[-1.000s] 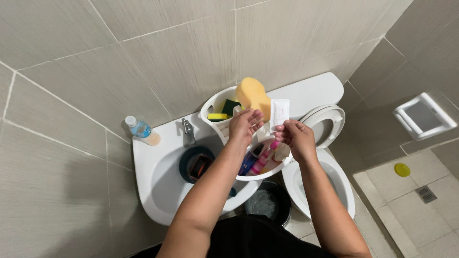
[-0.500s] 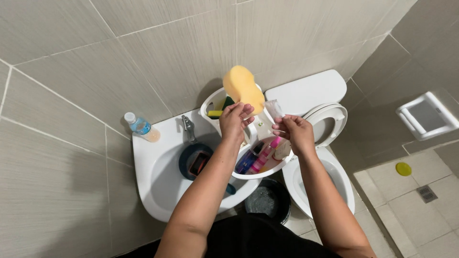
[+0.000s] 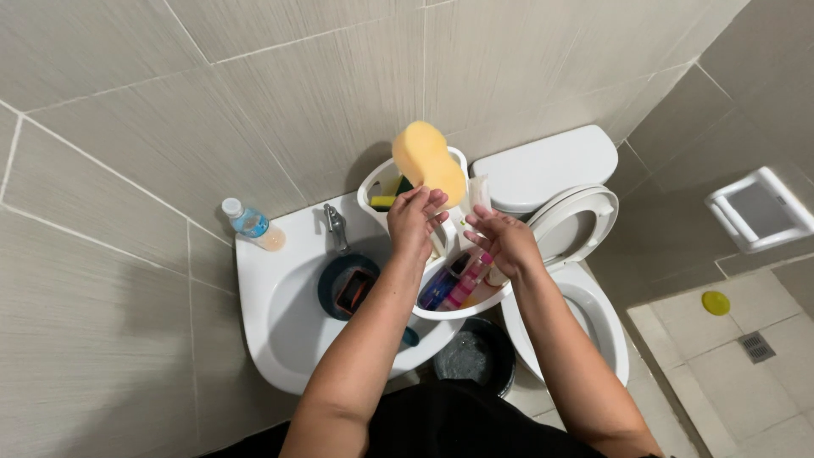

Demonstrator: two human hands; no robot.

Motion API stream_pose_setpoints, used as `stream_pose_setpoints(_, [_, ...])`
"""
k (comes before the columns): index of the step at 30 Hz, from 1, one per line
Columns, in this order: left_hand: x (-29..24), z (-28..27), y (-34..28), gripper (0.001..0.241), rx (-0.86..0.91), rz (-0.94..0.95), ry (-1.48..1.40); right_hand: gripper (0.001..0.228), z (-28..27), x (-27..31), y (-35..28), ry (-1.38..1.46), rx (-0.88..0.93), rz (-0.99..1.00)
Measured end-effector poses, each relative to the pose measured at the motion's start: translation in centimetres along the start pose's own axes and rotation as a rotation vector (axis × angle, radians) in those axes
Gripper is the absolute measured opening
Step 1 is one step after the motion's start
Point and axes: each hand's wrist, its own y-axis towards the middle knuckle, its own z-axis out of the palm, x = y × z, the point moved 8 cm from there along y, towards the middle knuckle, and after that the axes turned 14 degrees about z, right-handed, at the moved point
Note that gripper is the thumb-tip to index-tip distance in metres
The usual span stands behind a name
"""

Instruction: The person cleans a bathroom by first dipping a scrub brush into a bucket of water and scrubbing the tiled walls and floor. They then rinse the brush in the sink, pick up a yellow sponge, and apply a white cream from a tube onto the sponge before placing it back in a caddy.

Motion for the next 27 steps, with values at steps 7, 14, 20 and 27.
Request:
stream_pose_setpoints(7, [-0.1, 0.4, -0.2, 0.020, -0.008, -0.007, 0.012, 0.033, 0.9, -0.5, 0.9, -0.011, 0.031, 0.078])
stream_pose_setpoints(14, [0.0, 0.1, -0.2, 0.019, -0.010, -0.009, 0.022, 0.051, 1.5, -0.8, -0.2, -0.011, 0.028, 0.135])
stream_pose_setpoints(20, [0.2, 0.3, -0.3, 0.020, -0.004, -0.019, 0.024, 0.053, -1.9, -1.4, 4.0, 0.085, -0.009, 0.161])
stream_pose_setpoints(27, [-0.2, 0.6, -0.4, 0.020, 0.009, -0.022, 0.011, 0.053, -2.9, -1.1, 5.9, 0.053, -0.085, 0.138])
